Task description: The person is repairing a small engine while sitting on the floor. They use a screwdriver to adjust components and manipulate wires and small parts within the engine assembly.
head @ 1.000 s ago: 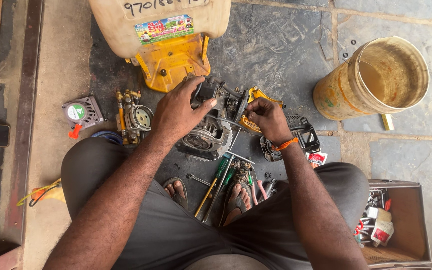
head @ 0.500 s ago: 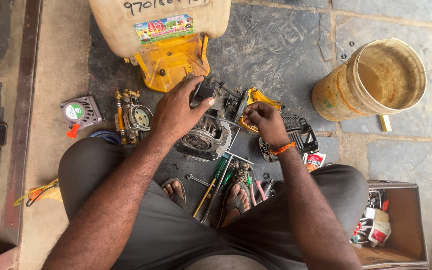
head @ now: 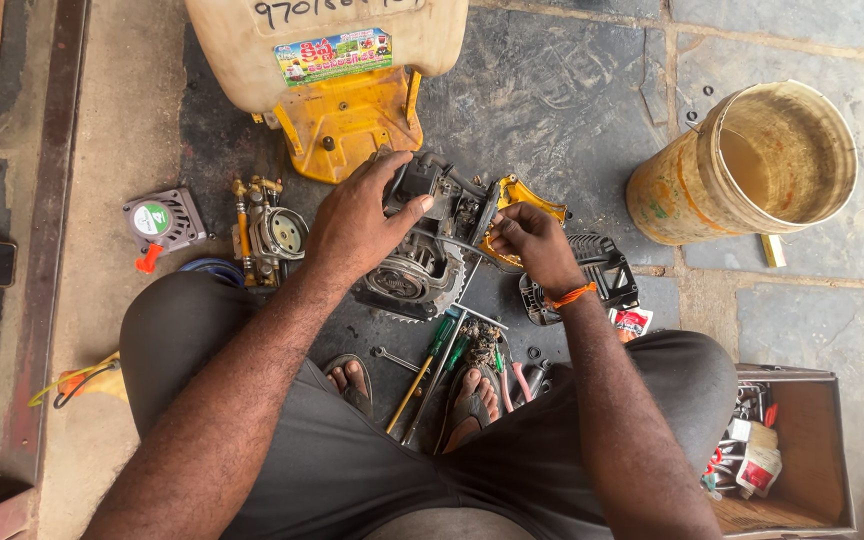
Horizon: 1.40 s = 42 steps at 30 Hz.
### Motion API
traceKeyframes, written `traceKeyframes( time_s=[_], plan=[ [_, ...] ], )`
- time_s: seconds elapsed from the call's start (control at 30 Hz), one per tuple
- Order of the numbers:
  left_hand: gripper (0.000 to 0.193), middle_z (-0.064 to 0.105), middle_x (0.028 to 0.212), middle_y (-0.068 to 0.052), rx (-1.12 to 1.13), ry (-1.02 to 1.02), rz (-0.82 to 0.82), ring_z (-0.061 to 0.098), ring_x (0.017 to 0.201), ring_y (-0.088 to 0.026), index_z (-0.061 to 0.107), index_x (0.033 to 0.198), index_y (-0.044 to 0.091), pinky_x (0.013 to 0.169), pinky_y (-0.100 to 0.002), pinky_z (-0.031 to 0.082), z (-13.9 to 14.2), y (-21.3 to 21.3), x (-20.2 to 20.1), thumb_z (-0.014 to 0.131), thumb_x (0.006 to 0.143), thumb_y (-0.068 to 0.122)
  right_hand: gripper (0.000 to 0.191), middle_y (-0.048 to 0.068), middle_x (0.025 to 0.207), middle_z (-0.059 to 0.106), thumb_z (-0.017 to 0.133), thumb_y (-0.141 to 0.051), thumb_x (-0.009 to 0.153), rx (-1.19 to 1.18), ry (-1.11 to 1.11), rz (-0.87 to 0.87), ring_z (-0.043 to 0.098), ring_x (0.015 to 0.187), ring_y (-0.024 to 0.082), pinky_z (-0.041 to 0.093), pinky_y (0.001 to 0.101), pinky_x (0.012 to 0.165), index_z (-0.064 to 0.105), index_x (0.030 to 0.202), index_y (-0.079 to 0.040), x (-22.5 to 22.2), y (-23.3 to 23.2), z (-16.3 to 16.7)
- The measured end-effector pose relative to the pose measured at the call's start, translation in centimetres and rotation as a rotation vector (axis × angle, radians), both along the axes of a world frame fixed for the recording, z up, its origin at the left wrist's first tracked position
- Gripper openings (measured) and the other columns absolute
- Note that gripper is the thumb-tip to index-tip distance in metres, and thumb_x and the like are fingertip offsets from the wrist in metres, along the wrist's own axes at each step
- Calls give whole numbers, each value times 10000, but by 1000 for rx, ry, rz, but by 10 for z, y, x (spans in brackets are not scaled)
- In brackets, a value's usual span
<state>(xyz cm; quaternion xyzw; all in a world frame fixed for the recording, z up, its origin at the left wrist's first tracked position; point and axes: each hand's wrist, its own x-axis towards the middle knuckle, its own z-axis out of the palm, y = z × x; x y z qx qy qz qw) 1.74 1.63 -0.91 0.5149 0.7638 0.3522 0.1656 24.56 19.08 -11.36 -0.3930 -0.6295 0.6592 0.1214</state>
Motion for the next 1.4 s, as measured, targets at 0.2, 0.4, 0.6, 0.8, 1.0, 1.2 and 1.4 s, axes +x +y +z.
traceKeyframes(
  time_s=[0.2,0.4,0.6,0.8,1.0,1.2,1.4],
  plan=[
    [599,625,1378,-176,-21,-19,13,615,1277,-325,551,1402,56,1065,-458,488,1,0,0,734,945,397,177,55,977,708,636,-147,1031,24,-36,27,690,902,115,604,287,872,642,1117,8,-2,-4,3],
    [623,610,1390,-180,-50,-5,16,600,1283,-328,535,1418,54,1058,-466,477,3,3,0,729,946,411,192,31,991,700,598,-167,1016,-56,94,-6,693,909,112,601,294,874,622,1143,-24,1,-2,8],
    [619,614,1384,-180,-42,-11,12,603,1283,-327,537,1417,52,1061,-462,479,2,2,-1,726,951,414,219,45,917,705,547,-235,1085,214,-152,97,699,866,115,603,292,835,613,1079,-26,-4,-5,0],
    [614,619,1382,-177,-31,-20,18,606,1279,-330,545,1410,52,1060,-460,484,1,2,0,728,945,408,208,45,998,689,619,-167,1010,58,126,105,688,911,122,599,303,869,592,1139,-6,0,2,-2],
    [618,614,1380,-185,-29,-2,5,599,1283,-337,535,1416,46,1064,-467,475,0,1,0,728,954,407,245,50,928,683,553,-270,1070,50,-69,63,691,852,116,604,309,844,596,1125,-35,1,0,0],
    [617,615,1378,-185,-7,7,5,599,1279,-341,538,1415,48,1062,-470,474,-2,1,0,733,946,398,216,73,934,702,627,-220,1052,214,-58,104,675,861,129,581,329,859,632,1086,-6,-1,-2,-2],
    [617,616,1378,-182,2,11,4,606,1277,-338,536,1417,52,1059,-467,487,-2,2,0,735,945,396,204,38,1040,687,589,-174,990,44,138,64,679,922,109,585,306,897,591,1157,-57,0,0,1]
  ],
)
